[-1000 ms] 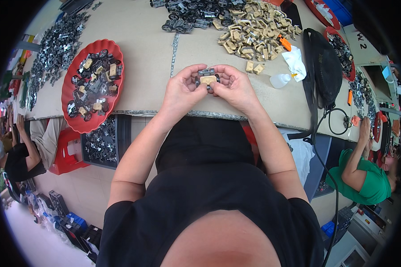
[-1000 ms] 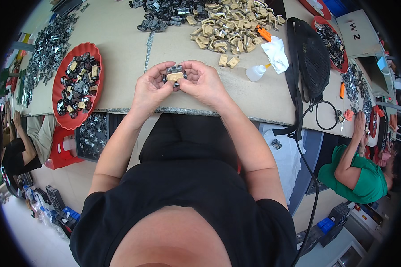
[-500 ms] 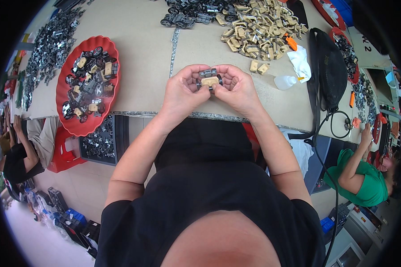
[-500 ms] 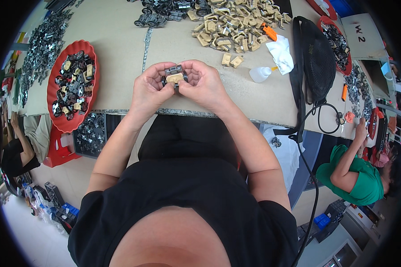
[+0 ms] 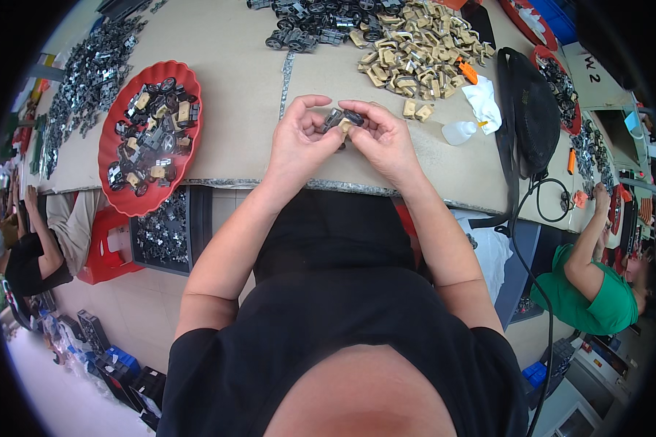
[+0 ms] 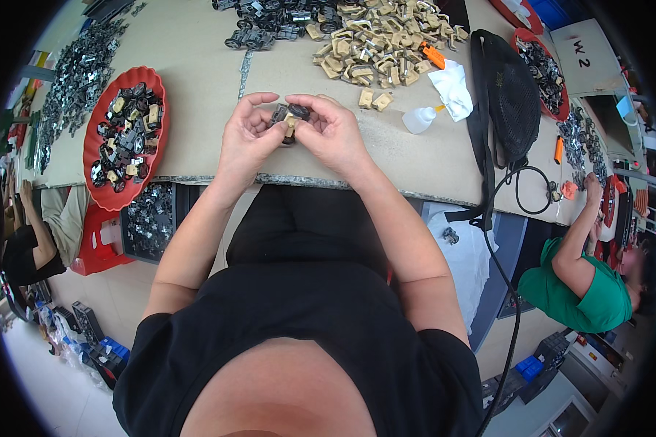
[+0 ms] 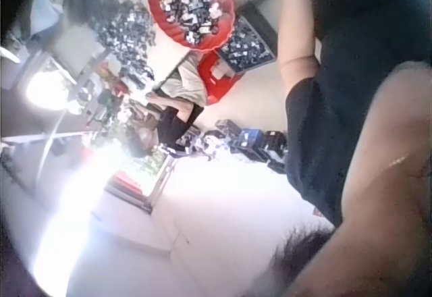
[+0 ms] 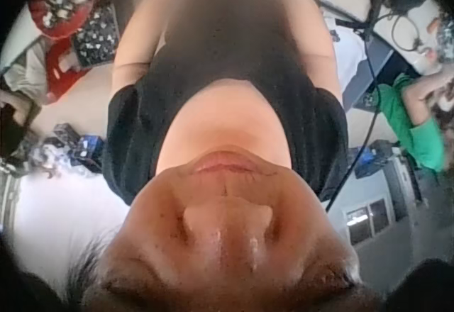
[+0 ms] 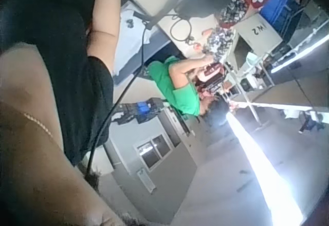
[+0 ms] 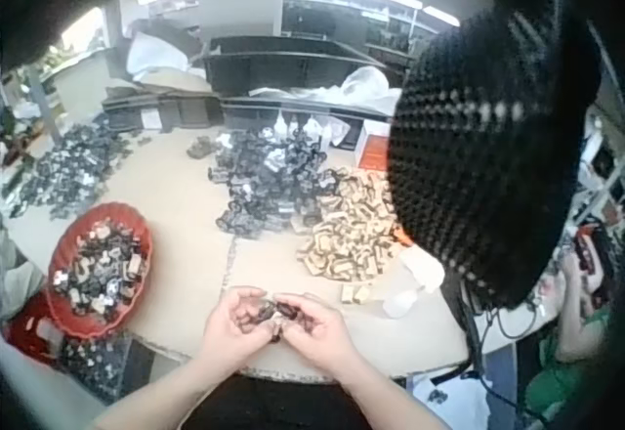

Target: The worker is assembling small plastic and metal components, applying glue to one part before joining it to another.

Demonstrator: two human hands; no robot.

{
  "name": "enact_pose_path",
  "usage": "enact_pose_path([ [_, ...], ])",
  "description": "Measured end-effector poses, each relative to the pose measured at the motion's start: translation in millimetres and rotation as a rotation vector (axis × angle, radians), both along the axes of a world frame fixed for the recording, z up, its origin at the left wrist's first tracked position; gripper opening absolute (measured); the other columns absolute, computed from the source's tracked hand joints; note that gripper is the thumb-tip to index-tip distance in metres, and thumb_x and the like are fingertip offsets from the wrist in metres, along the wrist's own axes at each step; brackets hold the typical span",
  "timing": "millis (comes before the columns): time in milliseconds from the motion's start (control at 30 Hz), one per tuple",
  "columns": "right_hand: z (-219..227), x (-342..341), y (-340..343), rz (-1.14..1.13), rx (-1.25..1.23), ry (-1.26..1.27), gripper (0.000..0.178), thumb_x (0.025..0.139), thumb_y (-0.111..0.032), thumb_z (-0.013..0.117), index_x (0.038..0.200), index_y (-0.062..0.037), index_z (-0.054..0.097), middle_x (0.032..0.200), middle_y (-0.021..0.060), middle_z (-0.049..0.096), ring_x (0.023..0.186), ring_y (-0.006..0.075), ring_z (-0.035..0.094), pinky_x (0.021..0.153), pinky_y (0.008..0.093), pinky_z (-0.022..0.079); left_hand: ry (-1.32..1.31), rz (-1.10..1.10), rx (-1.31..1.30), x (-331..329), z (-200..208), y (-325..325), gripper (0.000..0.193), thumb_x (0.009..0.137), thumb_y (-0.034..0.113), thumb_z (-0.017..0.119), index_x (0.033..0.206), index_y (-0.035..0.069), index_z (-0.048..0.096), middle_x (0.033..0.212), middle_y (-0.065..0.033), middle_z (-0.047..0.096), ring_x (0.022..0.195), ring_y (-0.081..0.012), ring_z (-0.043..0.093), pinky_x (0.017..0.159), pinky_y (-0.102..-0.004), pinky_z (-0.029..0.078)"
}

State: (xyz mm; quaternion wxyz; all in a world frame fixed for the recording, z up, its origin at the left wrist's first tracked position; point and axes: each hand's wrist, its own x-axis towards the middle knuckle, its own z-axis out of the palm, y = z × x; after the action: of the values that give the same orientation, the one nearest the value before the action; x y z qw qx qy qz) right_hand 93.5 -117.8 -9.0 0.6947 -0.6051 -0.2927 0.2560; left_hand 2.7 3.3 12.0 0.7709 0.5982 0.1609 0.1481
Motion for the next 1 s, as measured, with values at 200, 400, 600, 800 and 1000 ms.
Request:
enact_pose_path([
  [200, 5.5, -0.7, -3.0, 0.013, -0.023, 0.127, 0.033, 0.077, -0.001, 0.062, 0.108, 0.0040, 0.055, 0.081, -0.0020, 0.057, 0.066, -0.0015, 0.046, 0.058, 0.0130, 0.038, 0.007, 0.001, -0.022, 1.9, -4.7, 0.6, 0.025, 0.076, -0.002, 0.060, 0.099, -0.003, 0.050, 0.084, -0.0068, 0.060, 0.077, -0.0085, 0.059, 0.069, -0.0204, 0.048],
  [400, 12.4, -0.9, -3.3, 0.043, -0.031, 0.168, 0.033, 0.076, -0.002, 0.063, 0.106, 0.0047, 0.055, 0.082, -0.0016, 0.058, 0.067, -0.0013, 0.046, 0.059, 0.0133, 0.039, 0.008, -0.008, 0.013, 0.9, -3.9, -0.4, 0.023, 0.076, -0.003, 0.061, 0.096, -0.003, 0.050, 0.084, -0.0059, 0.059, 0.078, -0.0077, 0.058, 0.070, -0.0201, 0.048],
  [600, 9.1, -1.6, -4.6, 0.055, -0.031, 0.164, 0.034, 0.075, -0.001, 0.064, 0.107, 0.0051, 0.054, 0.086, 0.0002, 0.059, 0.070, -0.0001, 0.048, 0.062, 0.0140, 0.041, -0.021, -0.030, 0.018, -0.3, -5.2, -0.4, 0.023, 0.076, -0.004, 0.061, 0.096, -0.002, 0.050, 0.085, -0.0060, 0.059, 0.078, -0.0074, 0.058, 0.070, -0.0201, 0.048],
  [800, 23.3, 0.2, -5.3, 0.094, 0.075, 0.314, 0.045, 0.075, -0.002, 0.065, 0.117, 0.0009, 0.050, 0.095, 0.0028, 0.057, 0.074, 0.0038, 0.052, 0.068, 0.0167, 0.044, 0.014, -0.121, -0.186, 0.1, 2.1, 8.4, 0.019, 0.082, 0.001, 0.052, 0.100, -0.003, 0.048, 0.088, -0.0114, 0.059, 0.075, -0.0130, 0.060, 0.065, -0.0230, 0.051],
  [1000, 20.8, 1.9, -11.4, 0.302, 0.089, 0.038, 0.046, 0.075, -0.003, 0.068, 0.117, -0.0023, 0.049, 0.098, 0.0023, 0.056, 0.084, 0.0082, 0.056, 0.077, 0.0227, 0.046, 0.250, -0.448, -0.781, 0.0, 9.4, 33.5, 0.024, 0.083, 0.013, 0.047, 0.101, -0.002, 0.048, 0.079, -0.0127, 0.059, 0.059, -0.0185, 0.060, 0.049, -0.0293, 0.054],
])
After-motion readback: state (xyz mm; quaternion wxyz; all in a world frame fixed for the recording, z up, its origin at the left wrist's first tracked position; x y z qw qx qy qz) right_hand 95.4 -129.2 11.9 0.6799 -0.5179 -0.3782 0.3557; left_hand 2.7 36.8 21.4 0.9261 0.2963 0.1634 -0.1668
